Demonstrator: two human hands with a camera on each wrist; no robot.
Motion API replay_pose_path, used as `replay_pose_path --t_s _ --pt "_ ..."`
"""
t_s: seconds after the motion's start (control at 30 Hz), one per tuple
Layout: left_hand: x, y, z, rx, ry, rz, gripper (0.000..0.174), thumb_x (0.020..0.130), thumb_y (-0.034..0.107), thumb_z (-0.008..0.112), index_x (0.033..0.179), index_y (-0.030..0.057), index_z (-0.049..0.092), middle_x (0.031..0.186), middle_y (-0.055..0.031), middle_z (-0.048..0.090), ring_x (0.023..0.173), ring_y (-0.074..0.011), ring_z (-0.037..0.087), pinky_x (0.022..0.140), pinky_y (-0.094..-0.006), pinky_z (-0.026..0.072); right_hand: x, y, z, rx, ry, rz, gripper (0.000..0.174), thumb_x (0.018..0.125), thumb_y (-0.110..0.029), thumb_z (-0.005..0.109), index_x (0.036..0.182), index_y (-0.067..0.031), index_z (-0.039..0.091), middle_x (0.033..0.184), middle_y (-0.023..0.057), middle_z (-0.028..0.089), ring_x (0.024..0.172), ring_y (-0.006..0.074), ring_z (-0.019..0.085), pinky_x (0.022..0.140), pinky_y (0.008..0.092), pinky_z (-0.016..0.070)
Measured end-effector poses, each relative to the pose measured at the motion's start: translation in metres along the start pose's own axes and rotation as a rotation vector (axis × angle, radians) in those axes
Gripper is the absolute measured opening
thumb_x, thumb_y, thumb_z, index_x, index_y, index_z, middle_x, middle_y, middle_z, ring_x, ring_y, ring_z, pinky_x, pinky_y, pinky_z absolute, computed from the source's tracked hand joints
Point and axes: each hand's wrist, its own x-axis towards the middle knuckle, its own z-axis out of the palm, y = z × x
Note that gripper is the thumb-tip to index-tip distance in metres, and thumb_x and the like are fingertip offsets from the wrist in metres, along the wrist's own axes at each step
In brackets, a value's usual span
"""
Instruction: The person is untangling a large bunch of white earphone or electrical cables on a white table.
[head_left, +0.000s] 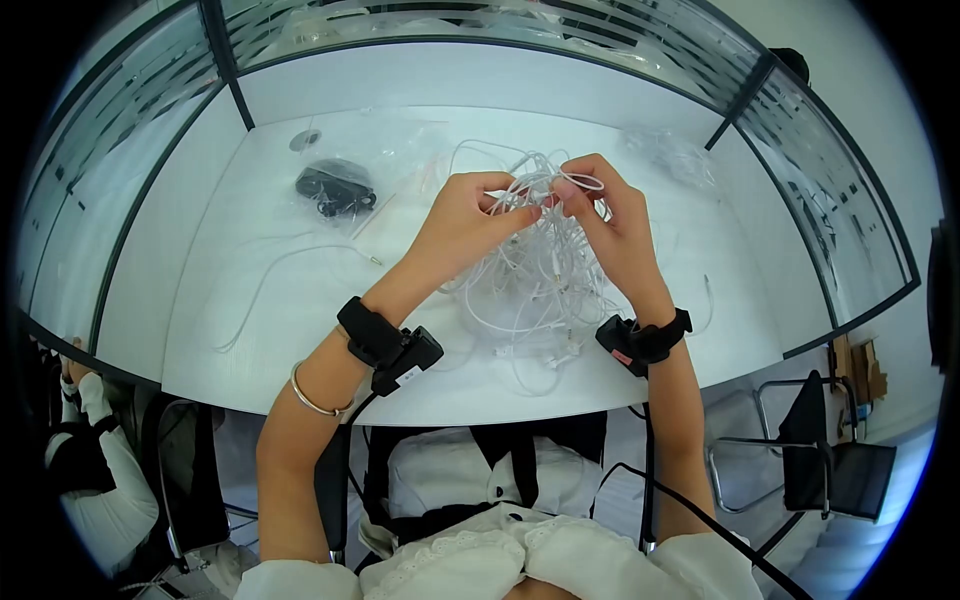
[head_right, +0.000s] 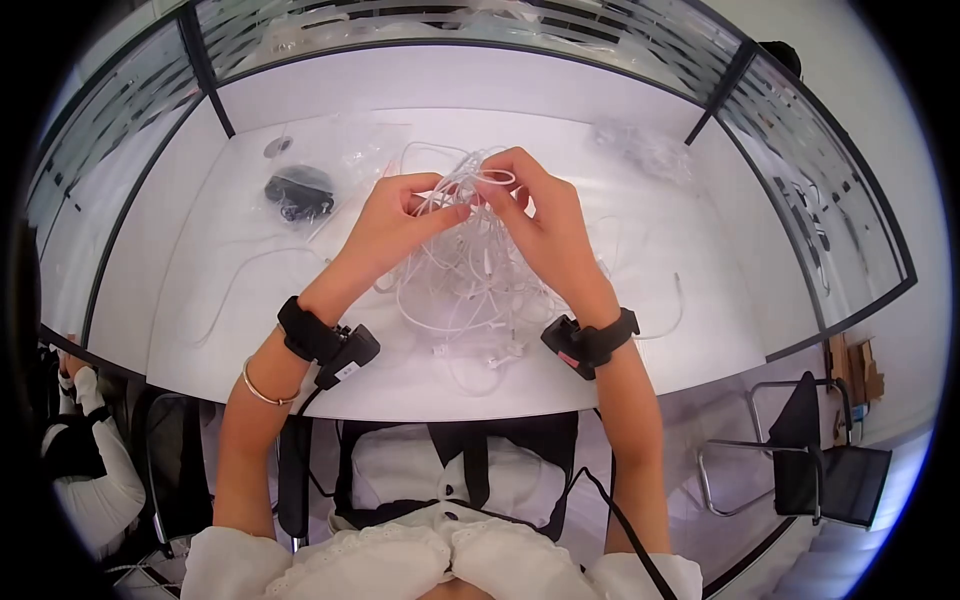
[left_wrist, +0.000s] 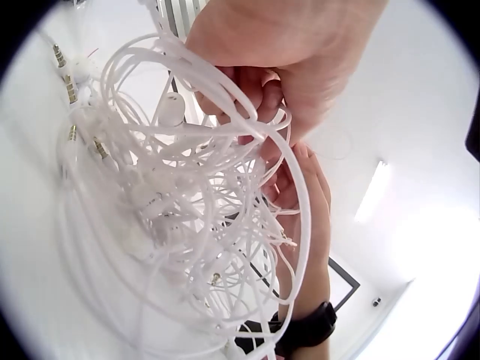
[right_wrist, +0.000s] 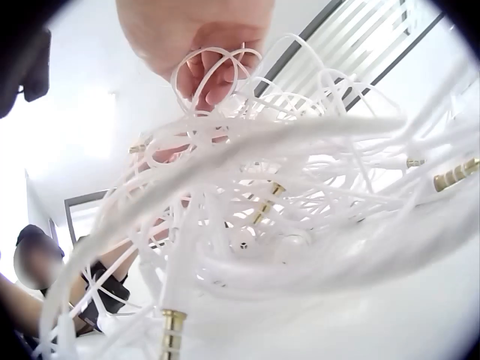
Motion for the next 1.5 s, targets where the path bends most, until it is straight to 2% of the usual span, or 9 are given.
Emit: replay_pose_path --t_s 0.17,0.27,0.67,0.97,1.17,1.27,1.37,1.47,1.5 --pt "0.0 0.0 0.001 -0.023 -0.022 -0.013 0.025 0.081 0.016 0.068 0.1 -0.0003 0.069 0.066 -0.0023 0.064 0.057 -0.0049 0.055 0.053 -0.0217 0.0389 0.002 0.004 0.0 -0.007 -0.026 -0.015 0.009 0.092 -0.011 0.059 0.096 -0.0027 0.059 0.081 0.0033 0.065 0.07 0.0101 0.056 0.06 0.0233 0.0399" --pt "-0.003 0.009 0.0 -0.005 -0.032 -0.125 0.021 0.085 0.018 0.067 0.1 0.0036 0.069 0.067 0.0069 0.057 0.058 0.0011 0.042 0.052 -0.0191 0.0285 -0.001 0.007 0.004 0.008 -0.023 -0.022 0.01 0.092 -0.012 0.059 0.096 -0.003 0.059 0.08 0.0038 0.065 0.069 0.0099 0.055 0.06 0.0232 0.04" --pt "0.006 -0.02 0.002 -0.092 0.023 0.026 0.023 0.082 0.014 0.068 0.1 0.001 0.069 0.063 0.0033 0.06 0.052 -0.0011 0.044 0.05 -0.0207 0.0306 -0.002 0.011 -0.001 0.424 -0.135 0.13 0.017 0.097 -0.02 0.054 0.097 -0.0039 0.057 0.076 0.0027 0.059 0.065 0.0092 0.05 0.063 0.0229 0.0413" --pt "-0.004 0.003 -0.014 -0.13 -0.192 -0.18 0.03 0.085 0.019 0.07 0.108 0.0012 0.066 0.071 0.0088 0.057 0.056 0.0019 0.04 0.051 -0.0187 0.0262 0.001 0.014 -0.006 0.377 -0.109 0.287 0.018 0.097 -0.024 0.054 0.094 -0.0066 0.058 0.071 -0.0006 0.055 0.065 0.0069 0.047 0.06 0.0218 0.037" --pt "-0.004 0.006 -0.011 0.105 -0.033 -0.007 0.025 0.082 0.019 0.073 0.101 0.0034 0.067 0.052 0.0096 0.042 0.048 -0.001 0.03 0.048 -0.0232 0.0222 -0.002 0.009 -0.018 0.496 -0.281 0.241 0.019 0.091 -0.025 0.057 0.082 -0.0082 0.058 0.078 -0.0031 0.055 0.077 0.0072 0.049 0.073 0.0235 0.0372" --pt "-0.008 0.013 -0.007 0.153 -0.088 -0.01 0.026 0.082 0.019 0.073 0.102 0.003 0.066 0.049 0.0095 0.036 0.046 -0.0022 0.028 0.048 -0.0234 0.0222 -0.004 0.003 -0.021 0.581 -0.375 0.226 0.02 0.089 -0.026 0.058 0.079 -0.0082 0.057 0.079 -0.003 0.056 0.081 0.0084 0.05 0.081 0.0253 0.0372" --pt "-0.011 0.018 -0.005 0.231 -0.09 0.001 0.027 0.081 0.019 0.075 0.1 0.0028 0.064 0.048 0.0074 0.033 0.046 -0.0041 0.027 0.048 -0.0238 0.0229 -0.007 0.001 -0.013 0.601 -0.291 0.183 0.026 0.092 -0.028 0.053 0.075 -0.0084 0.05 0.076 0.001 0.048 0.074 0.0137 0.047 0.074 0.0288 0.035" --pt "-0.013 0.022 -0.011 0.268 -0.053 0.043 0.032 0.079 0.023 0.077 0.099 0.0036 0.062 0.048 0.0055 0.034 0.046 -0.0052 0.029 0.048 -0.0245 0.0237 -0.003 -0.01 -0.03 0.658 -0.272 0.158 0.02 0.092 -0.021 0.051 0.079 -0.0063 0.054 0.08 0.0034 0.059 0.082 0.012 0.052 0.084 0.0275 0.0376" --pt "-0.014 0.024 -0.014 0.287 -0.035 0.061 0.033 0.078 0.024 0.078 0.099 0.0043 0.062 0.049 0.0052 0.034 0.046 -0.0055 0.029 0.048 -0.0245 0.0238 -0.003 -0.016 -0.032 0.672 -0.195 0.175 0.023 0.093 -0.021 0.047 0.075 -0.0069 0.048 0.073 0.0036 0.055 0.074 0.0127 0.048 0.077 0.0272 0.0368"
